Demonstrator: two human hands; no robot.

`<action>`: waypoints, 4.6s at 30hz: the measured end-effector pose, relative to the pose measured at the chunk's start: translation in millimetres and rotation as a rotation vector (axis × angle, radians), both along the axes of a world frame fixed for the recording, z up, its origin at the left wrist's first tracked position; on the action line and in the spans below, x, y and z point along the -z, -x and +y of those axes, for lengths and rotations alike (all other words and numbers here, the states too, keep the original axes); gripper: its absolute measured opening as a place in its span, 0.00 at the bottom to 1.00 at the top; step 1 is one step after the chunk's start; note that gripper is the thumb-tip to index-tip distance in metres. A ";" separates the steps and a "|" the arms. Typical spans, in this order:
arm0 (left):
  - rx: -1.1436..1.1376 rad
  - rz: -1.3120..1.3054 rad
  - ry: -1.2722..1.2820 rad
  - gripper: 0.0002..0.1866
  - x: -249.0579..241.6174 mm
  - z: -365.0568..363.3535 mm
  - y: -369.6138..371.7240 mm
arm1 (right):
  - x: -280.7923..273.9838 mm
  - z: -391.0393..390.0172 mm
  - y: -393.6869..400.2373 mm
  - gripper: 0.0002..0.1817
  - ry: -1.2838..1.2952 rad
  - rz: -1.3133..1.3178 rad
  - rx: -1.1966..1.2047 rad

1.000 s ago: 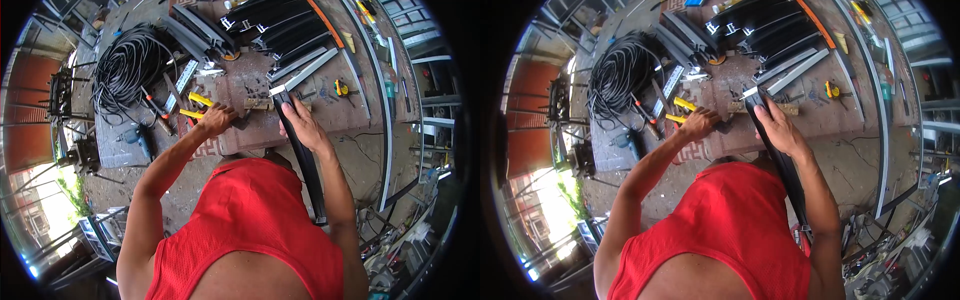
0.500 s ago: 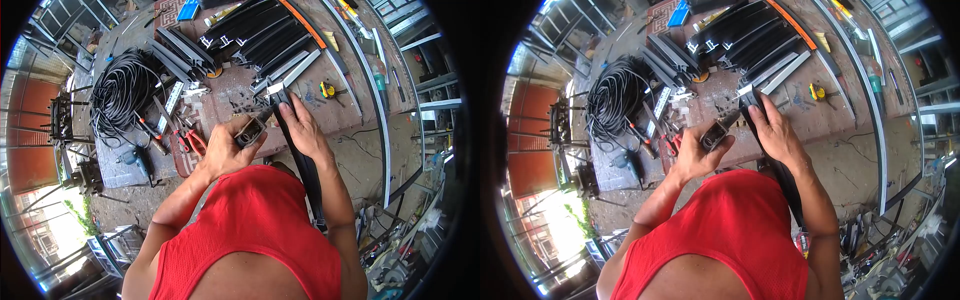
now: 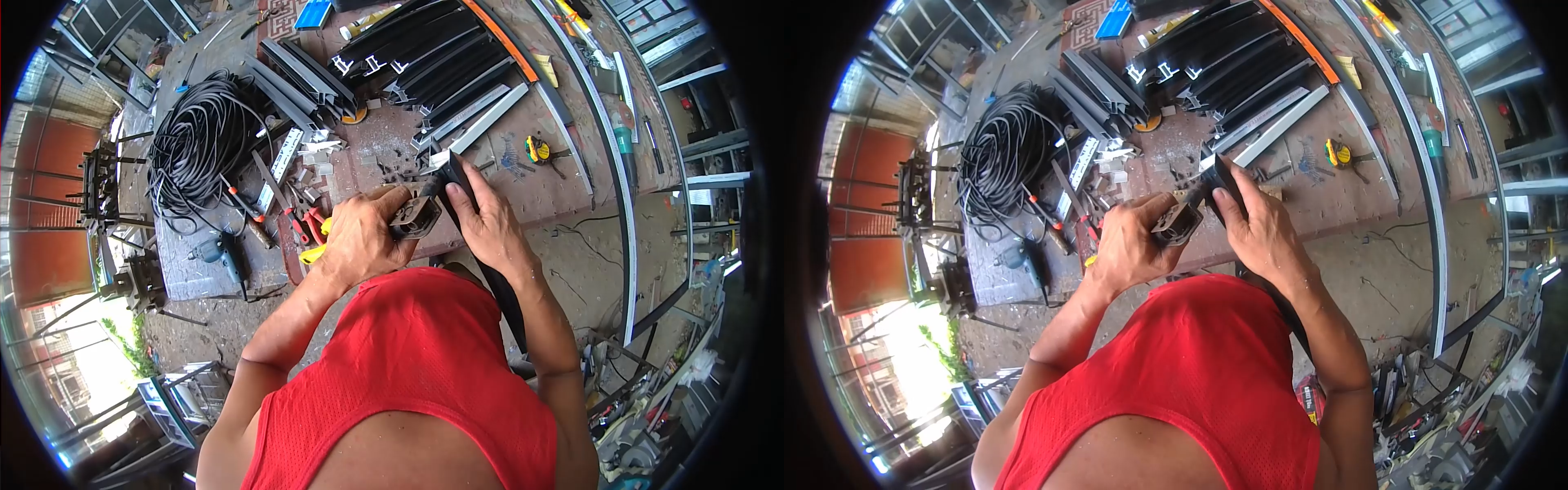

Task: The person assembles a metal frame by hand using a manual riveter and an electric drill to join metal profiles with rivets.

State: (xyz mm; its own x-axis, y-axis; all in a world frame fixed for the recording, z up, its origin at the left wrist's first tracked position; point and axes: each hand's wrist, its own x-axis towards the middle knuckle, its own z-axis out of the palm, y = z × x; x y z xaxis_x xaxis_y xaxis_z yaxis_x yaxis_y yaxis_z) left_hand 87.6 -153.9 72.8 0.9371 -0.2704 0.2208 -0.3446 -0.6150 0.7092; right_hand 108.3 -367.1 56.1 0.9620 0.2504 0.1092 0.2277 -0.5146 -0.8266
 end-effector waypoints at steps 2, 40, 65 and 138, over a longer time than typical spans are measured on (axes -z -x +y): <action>-0.006 0.006 -0.013 0.08 6.6 3.3 -2.6 | 5.2 2.8 -0.8 0.28 0.029 -0.114 -0.041; 0.015 0.349 -0.075 0.28 241.8 17.4 14.1 | 147.8 -14.7 -36.3 0.56 -0.075 0.232 0.103; 0.228 0.486 -0.354 0.23 109.2 45.9 13.9 | 163.6 -21.6 -11.6 0.60 0.057 0.163 0.224; -1.001 -0.030 0.393 0.30 141.5 176.5 -98.1 | 69.9 41.6 -43.5 0.38 -0.250 0.484 -0.376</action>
State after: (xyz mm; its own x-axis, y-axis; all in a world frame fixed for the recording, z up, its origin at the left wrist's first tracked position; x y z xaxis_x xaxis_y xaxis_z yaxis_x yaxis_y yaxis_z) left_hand 185.7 22.7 -68.7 0.6858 0.7118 0.1513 0.1687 -0.3578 0.9184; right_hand 151.8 -325.5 -13.7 0.7687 0.6023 -0.2152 -0.0727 -0.2520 -0.9650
